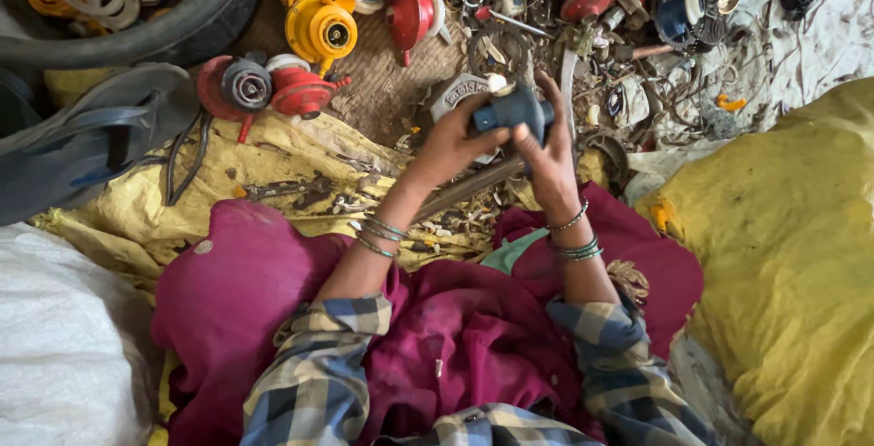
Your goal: The person sits on the floor and uses a hammer to strike a red plastic component held in a metal fixture, then repeats the process with a blue plastic component. The person handles the parts by hand and uses the hammer to separate or break them apart.
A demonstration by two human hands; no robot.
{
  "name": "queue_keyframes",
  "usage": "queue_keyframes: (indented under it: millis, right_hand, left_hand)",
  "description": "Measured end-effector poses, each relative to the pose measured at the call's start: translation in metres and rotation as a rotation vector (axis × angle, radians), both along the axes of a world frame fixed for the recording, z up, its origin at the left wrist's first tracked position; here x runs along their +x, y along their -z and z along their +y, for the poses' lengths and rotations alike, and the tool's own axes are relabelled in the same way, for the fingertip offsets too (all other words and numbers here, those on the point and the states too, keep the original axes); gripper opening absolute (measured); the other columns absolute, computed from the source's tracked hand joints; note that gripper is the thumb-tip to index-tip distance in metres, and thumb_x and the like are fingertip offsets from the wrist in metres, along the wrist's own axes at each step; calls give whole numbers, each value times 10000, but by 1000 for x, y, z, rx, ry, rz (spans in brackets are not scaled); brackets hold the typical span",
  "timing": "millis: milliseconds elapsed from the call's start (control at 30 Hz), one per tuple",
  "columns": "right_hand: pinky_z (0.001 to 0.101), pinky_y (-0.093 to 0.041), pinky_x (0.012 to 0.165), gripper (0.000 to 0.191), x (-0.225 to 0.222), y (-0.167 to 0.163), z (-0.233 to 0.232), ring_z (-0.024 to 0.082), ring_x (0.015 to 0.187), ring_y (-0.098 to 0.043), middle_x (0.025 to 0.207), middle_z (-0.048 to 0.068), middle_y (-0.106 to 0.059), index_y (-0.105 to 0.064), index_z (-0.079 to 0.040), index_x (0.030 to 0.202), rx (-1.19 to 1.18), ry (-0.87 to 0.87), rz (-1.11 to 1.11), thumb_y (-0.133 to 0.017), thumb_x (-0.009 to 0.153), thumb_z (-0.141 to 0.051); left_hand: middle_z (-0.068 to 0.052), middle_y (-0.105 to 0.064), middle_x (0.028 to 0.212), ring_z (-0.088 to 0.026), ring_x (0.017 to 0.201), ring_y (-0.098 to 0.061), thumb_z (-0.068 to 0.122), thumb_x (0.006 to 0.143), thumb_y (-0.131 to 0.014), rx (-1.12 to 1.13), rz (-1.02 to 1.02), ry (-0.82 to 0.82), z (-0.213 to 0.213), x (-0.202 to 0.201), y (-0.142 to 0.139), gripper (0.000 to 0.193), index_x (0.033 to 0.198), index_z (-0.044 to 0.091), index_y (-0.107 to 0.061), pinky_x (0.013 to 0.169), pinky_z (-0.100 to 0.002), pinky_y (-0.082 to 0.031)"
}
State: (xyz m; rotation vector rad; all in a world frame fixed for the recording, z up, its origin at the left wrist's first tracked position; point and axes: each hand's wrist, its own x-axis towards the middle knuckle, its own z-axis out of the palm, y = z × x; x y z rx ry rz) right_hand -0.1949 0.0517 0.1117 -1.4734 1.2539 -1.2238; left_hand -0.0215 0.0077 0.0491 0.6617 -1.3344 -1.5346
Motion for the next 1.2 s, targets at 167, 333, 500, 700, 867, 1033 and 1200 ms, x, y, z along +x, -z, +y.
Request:
queue_keyframes:
  millis: [167,333,500,700,867,1033,1200]
  right_hand:
    - [416,-548,1067,758,-1,1,1,275,1257,-594,1384,143,-582,-474,-34,1496,110,288,67,-838,872,-261]
    - [436,-489,1180,697,-20,21,-5,294,1347,-523,1452,91,-510,-445,-88,1487,-513,559,546,-877,946,-163]
    - [448,-615,981,668,-32,65,-15,317,1268,-590,1505,93,-495,-550,-188,1484,-57,304,1044,-774,861,-96]
    - [451,-638,983,796,-45,79,-17,316,1230,-624,1434,124,-463,-463,-198,1416,-563,648,639,-996,825,-196]
    - [576,-475,1018,914,-30,73,-14,448,1338,-461,1504,197,-447,-553,-174,1420,-210,272,1327,-965,604,-146]
    - [516,-470,1178,731,-35,73,-9,377,1439,-434,1541,178,-396,-521,-161,1407,-467,551,732,-938,810,-91]
    - [393,-590,1001,641,-35,81,-11,299,1201,-617,1399,104,-580,-590,-232,1342,-229,493,808,-914,799,-133]
  left_hand:
    - [-65,-740,744,-178,632,-723,484,965,-618,10,-678,-95,-4,-1,-9,541,1308,66,-632,580,-303,-547]
    - [-93,-748,830,-193,713,-747,448,1046,-588,-54,-399,-579,-23,18,12,423,1207,68,-676,673,-336,-557]
    - [-128,-750,924,-251,745,-726,376,1048,-604,-129,-477,-611,-24,11,20,329,1178,80,-665,663,-384,-554]
    - [-155,-746,900,-301,750,-729,348,1027,-627,-23,-528,-572,-23,15,25,323,1204,82,-675,671,-414,-541]
    - [-160,-761,1052,-323,829,-731,327,1049,-620,-245,-498,-656,-22,11,26,299,1188,67,-664,704,-406,-560]
    - [-144,-757,979,-316,853,-738,328,1036,-636,-120,-529,-595,-24,11,28,282,1160,77,-676,727,-415,-562]
    - [-154,-733,979,-321,829,-722,296,1023,-643,-167,-478,-570,-22,10,34,298,1198,55,-652,712,-415,-563]
